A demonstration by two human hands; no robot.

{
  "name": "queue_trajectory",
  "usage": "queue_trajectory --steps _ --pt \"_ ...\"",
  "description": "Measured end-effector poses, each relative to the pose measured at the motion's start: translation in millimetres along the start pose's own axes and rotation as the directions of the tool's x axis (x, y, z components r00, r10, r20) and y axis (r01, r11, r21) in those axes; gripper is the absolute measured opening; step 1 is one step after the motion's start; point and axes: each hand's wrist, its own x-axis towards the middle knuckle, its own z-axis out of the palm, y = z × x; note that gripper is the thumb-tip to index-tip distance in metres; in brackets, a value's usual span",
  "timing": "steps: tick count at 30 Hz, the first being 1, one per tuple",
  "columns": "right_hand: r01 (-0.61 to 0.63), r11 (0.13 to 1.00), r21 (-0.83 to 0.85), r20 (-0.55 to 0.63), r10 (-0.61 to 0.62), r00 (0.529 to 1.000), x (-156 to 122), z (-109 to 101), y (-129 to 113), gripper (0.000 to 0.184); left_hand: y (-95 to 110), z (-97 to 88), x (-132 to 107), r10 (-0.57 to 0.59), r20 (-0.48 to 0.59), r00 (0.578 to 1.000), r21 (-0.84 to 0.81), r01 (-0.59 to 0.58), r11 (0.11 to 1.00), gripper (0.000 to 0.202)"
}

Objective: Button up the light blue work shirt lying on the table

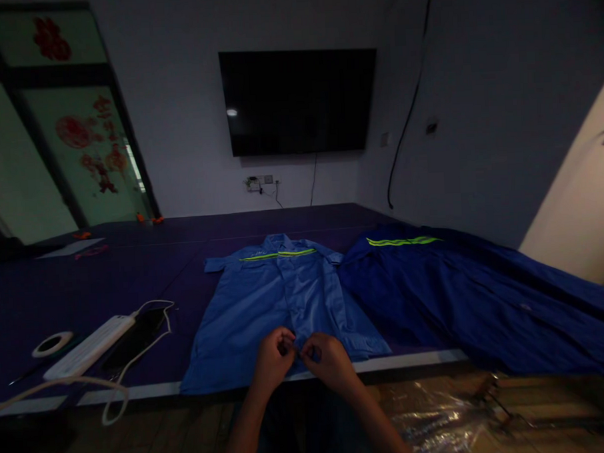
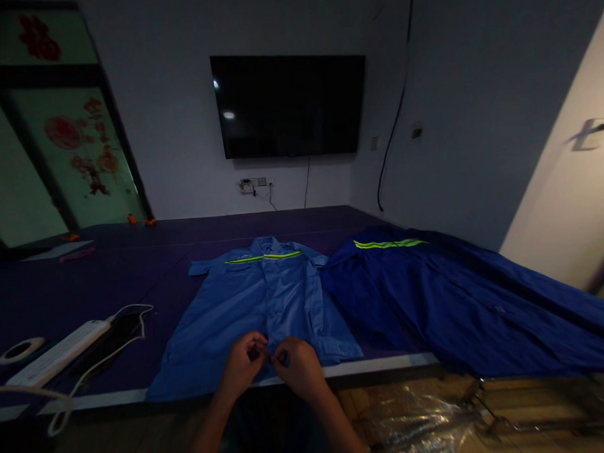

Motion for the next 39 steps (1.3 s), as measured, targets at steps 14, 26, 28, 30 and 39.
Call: queue_trajectory --steps 14,26,28,30,39 --pt "-0.132 0.981 -0.141 0.105 0.147 0.984 5.4 -4.1 -6.5 0.015 -3.8 -2.4 1.3 0.065 0.03 0.997 0.068 -0.067 0.995 0.021" --pt "-0.328 0.916 -0.23 0.366 0.394 0.843 38.5 -12.8 -2.5 0.018 0.9 -2.4 -1.2 0.126 0.077 0.989 0.181 -0.139 0.974 0.018" --pt "-0.342 0.915 -0.215 0.359 0.4 0.844 38.2 -10.9 1.1 0.017 3.1 -3.4 -1.9 0.144 0.102 0.984 0.206 -0.162 0.965 0.019" --pt "-0.349 0.914 -0.21 0.354 0.403 0.844 38.2 -9.1 4.6 0.016 5.6 -4.8 -2.2 0.163 0.131 0.978 0.217 -0.189 0.958 0.023" --pt "-0.332 0.936 0.121 0.23 0.299 0.926 28.5 -1.9 16.3 0.02 8.5 -4.7 -1.9 0.179 0.096 0.979 0.193 -0.194 0.962 0.018"
